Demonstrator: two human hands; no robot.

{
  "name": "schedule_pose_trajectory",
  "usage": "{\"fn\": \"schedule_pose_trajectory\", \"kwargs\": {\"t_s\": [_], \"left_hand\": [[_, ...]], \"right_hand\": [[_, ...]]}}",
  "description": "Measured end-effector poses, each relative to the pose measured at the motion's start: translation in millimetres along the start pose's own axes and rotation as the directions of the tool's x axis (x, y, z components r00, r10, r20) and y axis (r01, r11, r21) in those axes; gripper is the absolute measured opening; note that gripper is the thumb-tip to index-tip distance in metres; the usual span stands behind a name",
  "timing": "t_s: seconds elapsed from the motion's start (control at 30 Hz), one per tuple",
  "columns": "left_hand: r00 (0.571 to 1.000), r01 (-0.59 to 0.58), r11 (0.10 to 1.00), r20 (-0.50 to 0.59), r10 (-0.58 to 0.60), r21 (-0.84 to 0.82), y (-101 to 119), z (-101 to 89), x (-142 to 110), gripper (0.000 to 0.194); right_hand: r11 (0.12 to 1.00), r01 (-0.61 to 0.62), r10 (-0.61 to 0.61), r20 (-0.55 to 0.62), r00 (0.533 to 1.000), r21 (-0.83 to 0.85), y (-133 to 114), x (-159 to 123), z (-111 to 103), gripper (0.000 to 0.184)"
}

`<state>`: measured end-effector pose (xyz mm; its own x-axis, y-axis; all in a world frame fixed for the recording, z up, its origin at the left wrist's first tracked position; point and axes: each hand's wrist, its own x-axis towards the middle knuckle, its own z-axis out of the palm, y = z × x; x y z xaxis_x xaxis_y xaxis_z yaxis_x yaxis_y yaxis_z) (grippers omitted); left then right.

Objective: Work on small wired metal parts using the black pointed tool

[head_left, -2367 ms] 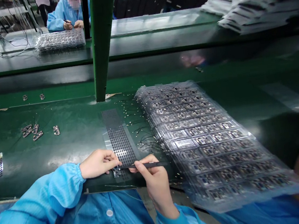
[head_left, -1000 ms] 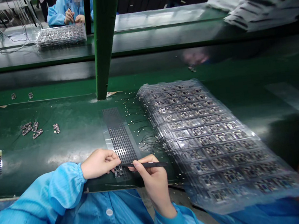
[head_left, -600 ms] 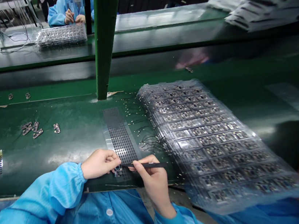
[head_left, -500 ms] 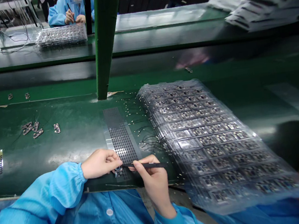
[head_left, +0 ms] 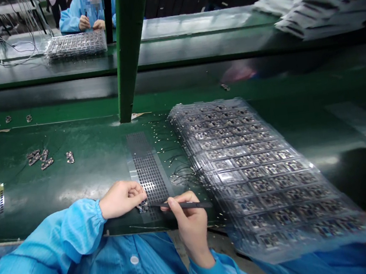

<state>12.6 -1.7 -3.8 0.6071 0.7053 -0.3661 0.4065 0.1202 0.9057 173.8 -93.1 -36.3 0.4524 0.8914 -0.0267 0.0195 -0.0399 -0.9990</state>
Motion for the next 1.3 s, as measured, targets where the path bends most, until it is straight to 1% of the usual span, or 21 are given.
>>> {"fn": "schedule_pose_trajectory", "kwargs": {"t_s": [0.03, 0.1, 0.23, 0.3, 0.37, 0.47, 0.53, 0.67, 0.8, 0.87, 0.9, 0.97, 1.1, 1.2, 1.3], "left_hand": [[1.000, 0.012, 0.999, 0.002, -0.012, -0.030, 0, -0.9, 0, 0.012], [1.000, 0.029, 0.996, 0.010, -0.028, -0.079, 0, -2.0, 1, 0.012], [0.999, 0.037, 0.993, 0.025, -0.035, -0.114, 0, -1.1, 0, 0.012], [1.000, 0.023, 0.994, 0.021, -0.021, -0.106, 0, 0.0, 0, 0.013], [1.000, 0.011, 0.996, 0.010, -0.011, -0.084, 0, 0.8, -1, 0.014], [1.000, -0.007, 1.000, -0.008, 0.007, -0.024, -2, 0.3, -1, 0.017], [0.999, -0.040, 0.999, -0.001, 0.040, 0.022, -2, -1.3, -2, 0.019], [0.991, -0.125, 0.986, 0.070, 0.118, 0.109, -1, -5.9, -7, 0.016], [0.977, -0.210, 0.935, 0.082, 0.195, 0.287, 5, -8.4, -13, 0.016], [0.972, -0.235, 0.910, 0.086, 0.219, 0.341, 6, -8.9, -14, 0.022], [0.972, -0.235, 0.909, 0.089, 0.218, 0.344, 5, -9.2, -14, 0.025], [0.978, -0.205, 0.934, 0.094, 0.185, 0.293, 3, -9.9, -13, 0.031], [0.986, -0.121, 0.988, 0.125, 0.108, 0.096, -1, -10.4, -10, 0.037], [0.986, -0.093, 0.995, 0.144, 0.087, 0.035, 0, -9.7, -9, 0.039], [0.986, -0.087, 0.995, 0.149, 0.079, 0.045, 2, -9.0, -9, 0.038]], "right_hand": [[1.000, -0.005, 0.005, -0.005, 1.000, 0.022, 1, 0, -1, 0.022], [0.997, -0.042, 0.040, 0.028, 0.999, 0.069, 2, 0, -1, 0.022], [0.989, -0.126, 0.110, 0.182, 0.977, 0.079, -6, -2, 5, 0.033], [0.992, -0.116, 0.102, 0.234, 0.967, 0.050, -10, -2, 10, 0.029], [0.996, -0.090, 0.083, 0.259, 0.962, 0.016, -11, -2, 14, 0.023], [0.998, -0.059, 0.065, 0.262, 0.963, -0.031, -8, -1, 16, 0.022], [0.998, -0.049, 0.060, 0.263, 0.963, -0.048, -6, -1, 15, 0.021], [0.997, -0.033, 0.050, 0.267, 0.962, -0.065, -10, -2, 17, 0.018], [0.991, 0.031, 0.005, 0.263, 0.965, -0.133, -14, -5, 24, 0.016], [0.981, 0.065, -0.015, 0.261, 0.965, -0.183, -14, -6, 25, 0.016], [0.981, 0.062, -0.011, 0.266, 0.964, -0.184, -14, -5, 25, 0.016], [0.991, 0.007, 0.033, 0.292, 0.956, -0.135, -14, -3, 23, 0.017], [0.988, -0.150, 0.148, 0.367, 0.918, -0.023, -17, 3, 16, 0.019], [0.981, -0.196, 0.181, 0.378, 0.908, 0.001, -19, 4, 15, 0.021], [0.979, -0.205, 0.188, 0.367, 0.911, 0.008, -20, 3, 16, 0.022]]}}
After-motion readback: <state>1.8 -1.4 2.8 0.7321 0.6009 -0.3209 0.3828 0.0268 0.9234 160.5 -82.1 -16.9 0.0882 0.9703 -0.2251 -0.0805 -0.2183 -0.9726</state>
